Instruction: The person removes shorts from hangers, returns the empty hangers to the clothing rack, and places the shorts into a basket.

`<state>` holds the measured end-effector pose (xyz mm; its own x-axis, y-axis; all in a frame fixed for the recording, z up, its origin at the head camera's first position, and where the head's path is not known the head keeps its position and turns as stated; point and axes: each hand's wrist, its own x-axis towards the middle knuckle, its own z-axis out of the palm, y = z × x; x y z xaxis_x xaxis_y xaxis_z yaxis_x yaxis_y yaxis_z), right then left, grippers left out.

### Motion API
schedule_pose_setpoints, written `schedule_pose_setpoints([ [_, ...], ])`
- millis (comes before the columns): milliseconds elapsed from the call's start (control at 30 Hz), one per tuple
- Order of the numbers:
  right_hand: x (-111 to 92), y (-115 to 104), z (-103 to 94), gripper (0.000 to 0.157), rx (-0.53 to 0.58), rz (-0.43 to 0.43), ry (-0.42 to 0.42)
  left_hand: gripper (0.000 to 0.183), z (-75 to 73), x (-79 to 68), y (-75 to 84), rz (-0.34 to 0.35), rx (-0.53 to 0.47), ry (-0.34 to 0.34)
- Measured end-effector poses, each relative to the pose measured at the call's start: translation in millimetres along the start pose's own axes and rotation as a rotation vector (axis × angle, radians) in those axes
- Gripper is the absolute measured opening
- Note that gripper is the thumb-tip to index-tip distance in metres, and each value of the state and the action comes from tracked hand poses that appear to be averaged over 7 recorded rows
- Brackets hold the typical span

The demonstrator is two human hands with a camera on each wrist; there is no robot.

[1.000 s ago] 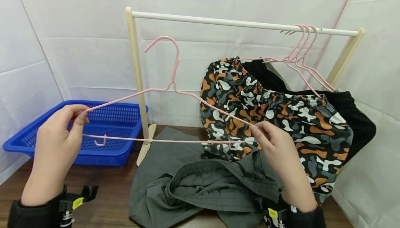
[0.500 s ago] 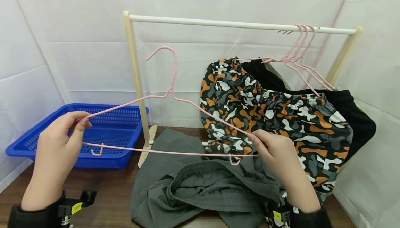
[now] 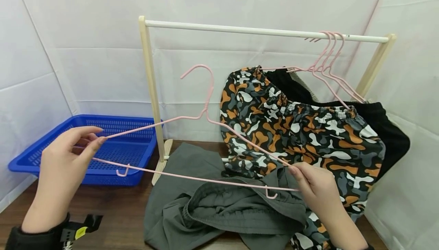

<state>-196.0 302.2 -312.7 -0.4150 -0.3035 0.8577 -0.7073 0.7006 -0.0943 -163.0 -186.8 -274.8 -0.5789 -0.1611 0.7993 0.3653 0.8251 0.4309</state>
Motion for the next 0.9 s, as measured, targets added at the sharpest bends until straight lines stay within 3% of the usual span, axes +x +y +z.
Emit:
schedule_pose_setpoints([
  [133,-6,-4,-10.2,0.023,-0.005,0.035,-0.006,0.020,-7.4,-1.4,-2.0,-0.060,-0.022,0.042],
  [267,-10,-8,-22.2,0.019,-0.058,0.099,-0.012,0.020,-12.7,-1.5,-3.6,-0.078,-0.022,0.064],
  [633,-8,-5,-39.2,0.014,-0.157,0.181,0.020,0.021,-12.6,-4.2,0.6,-0.087,-0.027,0.015],
  [900,0,-3,-38.3,0.015,-0.228,0.220,0.053,0.022,-9.2,-7.6,3.0,-0.069,-0.016,-0.013],
])
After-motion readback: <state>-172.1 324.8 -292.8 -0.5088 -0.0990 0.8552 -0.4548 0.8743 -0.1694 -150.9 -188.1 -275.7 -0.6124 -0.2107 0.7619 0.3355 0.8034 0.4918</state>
